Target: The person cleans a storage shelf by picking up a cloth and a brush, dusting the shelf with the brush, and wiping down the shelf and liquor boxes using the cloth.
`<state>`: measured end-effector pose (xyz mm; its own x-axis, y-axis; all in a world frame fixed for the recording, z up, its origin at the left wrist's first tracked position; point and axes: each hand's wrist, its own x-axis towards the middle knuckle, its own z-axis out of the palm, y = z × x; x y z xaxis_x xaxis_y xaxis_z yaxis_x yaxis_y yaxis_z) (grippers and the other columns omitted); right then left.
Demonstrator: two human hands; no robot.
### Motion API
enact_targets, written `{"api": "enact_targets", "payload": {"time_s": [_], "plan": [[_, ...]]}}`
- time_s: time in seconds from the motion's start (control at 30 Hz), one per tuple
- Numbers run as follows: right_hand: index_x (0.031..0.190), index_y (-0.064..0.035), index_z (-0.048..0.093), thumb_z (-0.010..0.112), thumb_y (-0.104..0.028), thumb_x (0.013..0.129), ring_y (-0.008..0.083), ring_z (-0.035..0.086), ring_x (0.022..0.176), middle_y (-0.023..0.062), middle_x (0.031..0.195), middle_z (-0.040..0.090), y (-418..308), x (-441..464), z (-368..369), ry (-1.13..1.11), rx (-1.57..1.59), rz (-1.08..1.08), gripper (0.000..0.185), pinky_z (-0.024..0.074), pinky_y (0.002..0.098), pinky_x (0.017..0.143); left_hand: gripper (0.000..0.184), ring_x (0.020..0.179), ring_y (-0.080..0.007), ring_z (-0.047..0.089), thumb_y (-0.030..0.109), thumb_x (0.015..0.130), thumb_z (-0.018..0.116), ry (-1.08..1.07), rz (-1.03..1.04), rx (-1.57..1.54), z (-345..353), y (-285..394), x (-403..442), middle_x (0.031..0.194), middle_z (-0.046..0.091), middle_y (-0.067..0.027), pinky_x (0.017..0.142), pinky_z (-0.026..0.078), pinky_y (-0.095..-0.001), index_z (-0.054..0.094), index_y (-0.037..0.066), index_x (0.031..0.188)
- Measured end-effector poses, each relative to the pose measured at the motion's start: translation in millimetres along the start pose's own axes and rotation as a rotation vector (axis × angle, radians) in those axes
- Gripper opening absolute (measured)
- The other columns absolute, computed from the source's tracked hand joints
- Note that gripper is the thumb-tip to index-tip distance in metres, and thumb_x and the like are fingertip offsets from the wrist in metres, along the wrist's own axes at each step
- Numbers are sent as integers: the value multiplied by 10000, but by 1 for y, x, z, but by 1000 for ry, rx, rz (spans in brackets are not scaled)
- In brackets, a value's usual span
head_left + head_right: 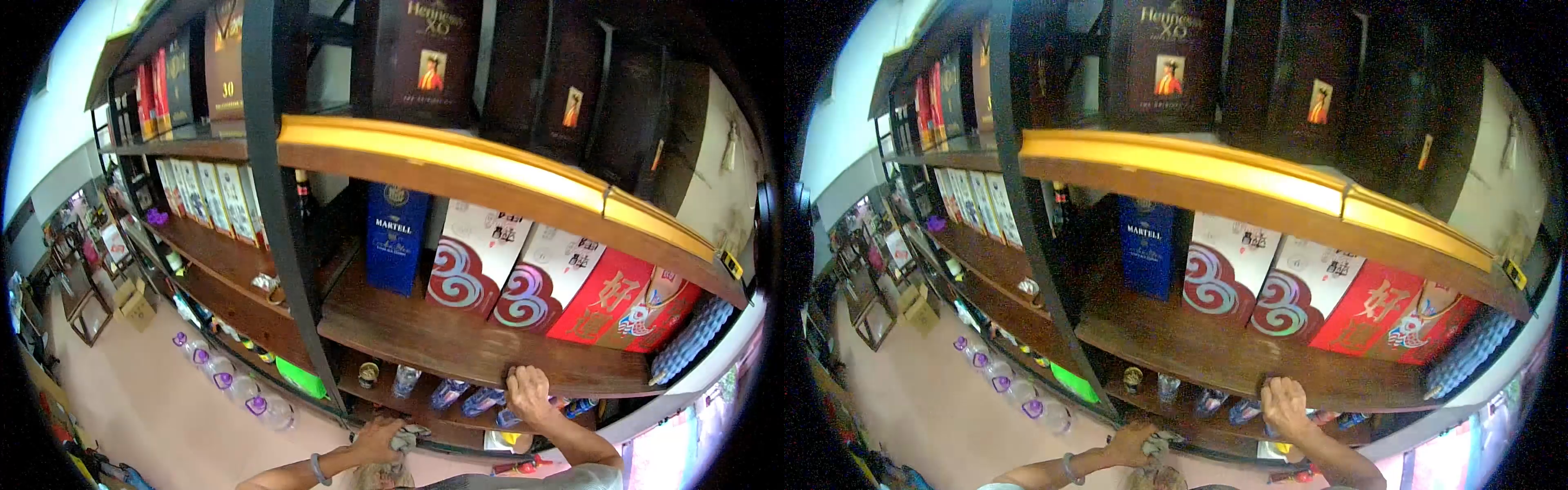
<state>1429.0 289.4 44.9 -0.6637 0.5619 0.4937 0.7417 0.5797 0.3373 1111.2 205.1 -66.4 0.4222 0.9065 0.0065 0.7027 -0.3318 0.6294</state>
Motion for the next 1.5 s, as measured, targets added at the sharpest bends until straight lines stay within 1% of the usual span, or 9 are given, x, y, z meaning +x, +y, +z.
{"api": "enact_targets", "payload": {"time_s": [0.5,0.97,1.1,1.17,1.23,1.3,1.43,1.47,1.5], "plan": [[830,-52,623,688,-223,623,215,509,746,55,786,538,26,-15,9,90,150,-82,277,390,362,648,564,870,-396,576,200,548,769,305,-123,-33,-80,37,-23,895,604,-206,761,471,-450,554,30,1040],[786,-67,531,688,-209,590,243,491,836,83,836,480,23,-17,16,98,250,19,289,395,365,705,572,864,-278,615,100,511,776,149,241,-366,-100,116,45,924,616,-140,789,471,-343,549,7,1028],[1171,2,514,742,-410,668,328,481,1015,162,1070,519,17,-14,-19,16,582,297,689,393,411,828,601,877,-207,608,59,511,743,212,185,-442,-107,138,51,945,612,-116,806,473,-327,519,-5,1065],[1412,-22,272,729,-534,673,382,399,1185,223,1283,430,6,-10,-49,57,978,273,1009,350,443,957,612,879,-198,603,46,520,735,235,133,-662,-101,134,54,962,606,-109,824,471,-318,507,-8,1085],[1465,-63,110,743,-536,657,405,280,1300,239,1422,264,-12,1,-83,6,1146,146,1130,272,462,1055,624,962,-184,570,13,566,696,128,233,-723,-109,142,65,1057,571,-99,868,453,-307,464,-9,1145],[1475,-100,89,752,-527,648,421,221,1326,231,1456,172,-38,9,-95,61,1228,42,1142,223,467,1088,641,1008,-186,551,4,586,678,134,225,-912,-107,153,71,1097,550,-99,883,445,-306,438,-4,1180],[1456,-128,195,781,-190,692,411,288,1304,236,1443,185,-64,13,-68,356,1013,136,965,329,424,1043,719,1063,-226,497,189,701,754,58,180,-927,-120,194,74,1161,475,-145,899,426,-353,354,5,1270],[1411,-114,302,751,-59,690,408,374,1248,244,1405,268,-63,12,-71,434,1057,165,851,393,411,987,762,1087,-270,455,281,708,760,8,311,-684,-123,184,77,1184,430,-176,921,394,-393,342,3,1281],[1340,-70,405,758,-75,685,408,453,1172,239,1322,398,-60,7,-81,461,1067,229,744,416,411,951,813,1110,-314,414,373,715,766,-44,436,-434,-132,183,81,1207,384,-208,943,361,-433,329,1,1292]]}}
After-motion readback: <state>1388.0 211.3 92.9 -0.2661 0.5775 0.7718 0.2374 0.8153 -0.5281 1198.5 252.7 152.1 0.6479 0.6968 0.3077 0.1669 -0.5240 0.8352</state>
